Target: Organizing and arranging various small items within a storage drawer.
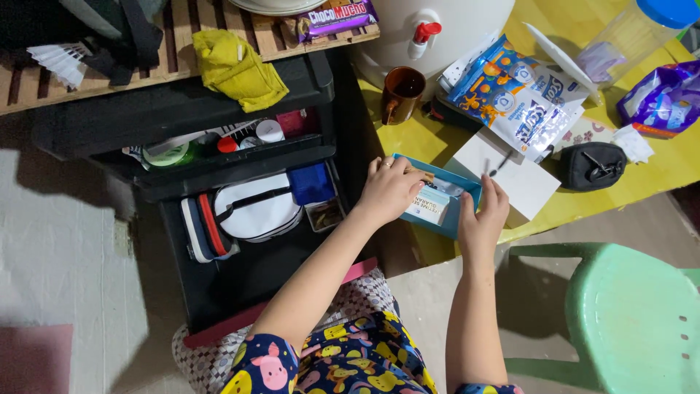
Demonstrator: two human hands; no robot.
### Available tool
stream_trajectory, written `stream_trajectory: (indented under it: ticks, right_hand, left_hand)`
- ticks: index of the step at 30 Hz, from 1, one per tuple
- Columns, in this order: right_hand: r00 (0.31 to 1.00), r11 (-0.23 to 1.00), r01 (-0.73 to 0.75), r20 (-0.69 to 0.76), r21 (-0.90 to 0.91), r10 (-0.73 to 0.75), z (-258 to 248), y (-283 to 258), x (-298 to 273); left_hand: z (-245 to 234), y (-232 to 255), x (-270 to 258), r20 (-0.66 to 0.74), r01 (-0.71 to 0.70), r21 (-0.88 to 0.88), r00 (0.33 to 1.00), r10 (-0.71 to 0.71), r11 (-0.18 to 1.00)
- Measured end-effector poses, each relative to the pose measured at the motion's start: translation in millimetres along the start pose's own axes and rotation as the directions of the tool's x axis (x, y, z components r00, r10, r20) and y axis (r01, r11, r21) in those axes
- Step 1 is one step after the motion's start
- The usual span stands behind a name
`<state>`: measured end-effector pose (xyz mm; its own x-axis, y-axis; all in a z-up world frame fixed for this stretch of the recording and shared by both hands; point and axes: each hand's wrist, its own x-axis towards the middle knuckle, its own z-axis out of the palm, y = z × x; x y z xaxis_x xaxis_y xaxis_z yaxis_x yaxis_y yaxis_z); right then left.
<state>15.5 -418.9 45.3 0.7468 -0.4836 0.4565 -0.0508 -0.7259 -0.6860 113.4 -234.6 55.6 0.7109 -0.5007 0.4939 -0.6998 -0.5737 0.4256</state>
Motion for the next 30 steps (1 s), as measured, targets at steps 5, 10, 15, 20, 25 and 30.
stream_trajectory:
  ticks: [5, 10, 15, 20, 25, 30]
  right_hand:
    - [0.999, 0.995, 0.033, 0.034, -0.093, -0.030, 2.9, -1.5, 5.4]
    - [0.995, 0.989, 0.070, 0.077, -0.128, -0.061, -4.0, -19.8, 7.3]
    - [0.915, 0.907, 0.371, 0.244, -0.202, -0.320, -7.3, -23.7, 5.4]
    - [0.894, 0.902, 0.379, 0.333, -0.207, -0.299, -8.6, -32.5, 7.0]
    - [0.897, 0.913, 0.359, 0.342, -0.196, -0.279, -8.6, -30.0, 6.9]
    - [0.968, 0.971, 0.239, 0.081, -0.026, -0.236, -15.1, -6.7, 3.4]
  left_hand:
    - [1.7, -1.3, 0.0, 0.016, 0.024, 0.002, 1.000, -0.024, 1.000]
    - [-7.9, 3.8, 1.3, 0.039, 0.025, -0.012, 0.999, -0.025, 1.000]
    - [-3.9, 6.4, -0.5, -0.001, -0.001, 0.078, 1.000, 0.001, 0.997]
    - [-6.1, 11.1, 0.4, 0.005, -0.034, 0.137, 0.999, 0.034, 0.990]
    - [-1.4, 8.5, -1.8, 0.008, -0.020, 0.142, 1.000, 0.019, 0.990]
    - [-3.5, 7.2, -2.2, 0.037, 0.027, 0.070, 0.999, -0.030, 0.997]
